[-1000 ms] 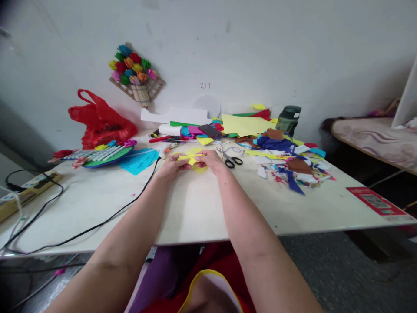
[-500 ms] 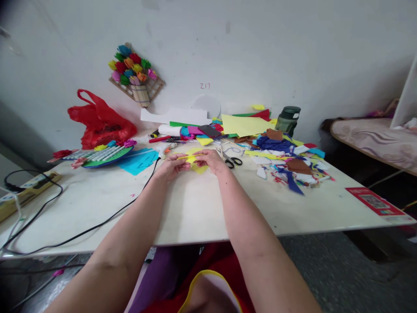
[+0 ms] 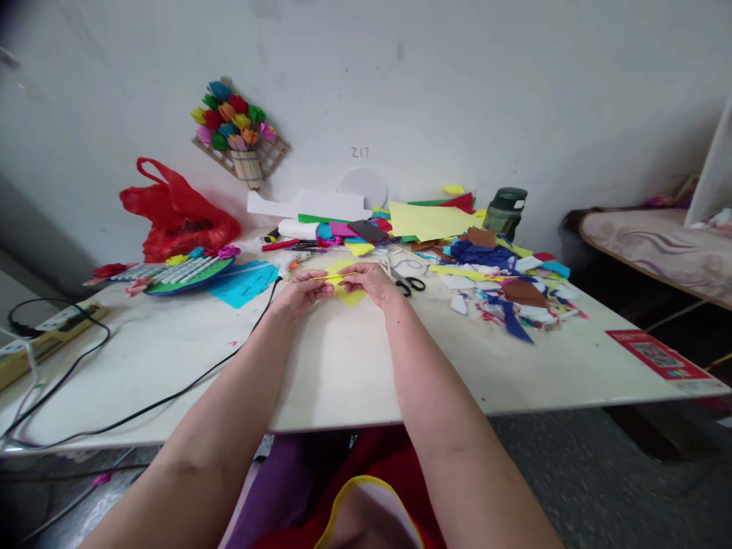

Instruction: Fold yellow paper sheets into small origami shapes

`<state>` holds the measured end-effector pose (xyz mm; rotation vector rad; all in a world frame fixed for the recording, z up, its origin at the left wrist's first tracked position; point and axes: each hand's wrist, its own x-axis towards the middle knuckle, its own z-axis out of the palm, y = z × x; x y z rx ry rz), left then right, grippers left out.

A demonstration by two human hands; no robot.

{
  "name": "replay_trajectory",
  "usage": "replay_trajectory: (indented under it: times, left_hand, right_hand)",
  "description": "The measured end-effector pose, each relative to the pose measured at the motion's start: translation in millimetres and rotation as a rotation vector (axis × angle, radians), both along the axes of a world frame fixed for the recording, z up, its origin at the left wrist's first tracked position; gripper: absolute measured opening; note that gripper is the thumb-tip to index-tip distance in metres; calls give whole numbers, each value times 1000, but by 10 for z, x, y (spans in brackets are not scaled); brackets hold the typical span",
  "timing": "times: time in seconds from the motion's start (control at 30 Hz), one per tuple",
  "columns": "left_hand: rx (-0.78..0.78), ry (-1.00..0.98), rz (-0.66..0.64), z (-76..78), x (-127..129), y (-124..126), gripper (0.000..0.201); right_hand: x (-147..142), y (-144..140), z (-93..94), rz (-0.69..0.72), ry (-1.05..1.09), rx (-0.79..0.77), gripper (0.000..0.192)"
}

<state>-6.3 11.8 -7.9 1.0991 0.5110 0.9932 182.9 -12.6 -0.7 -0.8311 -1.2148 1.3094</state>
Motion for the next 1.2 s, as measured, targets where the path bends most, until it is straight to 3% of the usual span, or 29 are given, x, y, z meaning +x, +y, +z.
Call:
replay_trajectory:
  times: [0.63, 0.87, 1.2]
  left_hand:
    - [87, 39, 62, 25, 17, 19, 17]
    - [109, 82, 117, 23, 26, 26, 20]
    - [177, 216, 96, 34, -20, 18, 40]
  right_hand:
    - [-18, -62, 59, -1, -19, 33, 16]
    - [-54, -84, 83, -49, -9, 38, 31]
    - [-31, 6, -13, -82, -120, 19, 21]
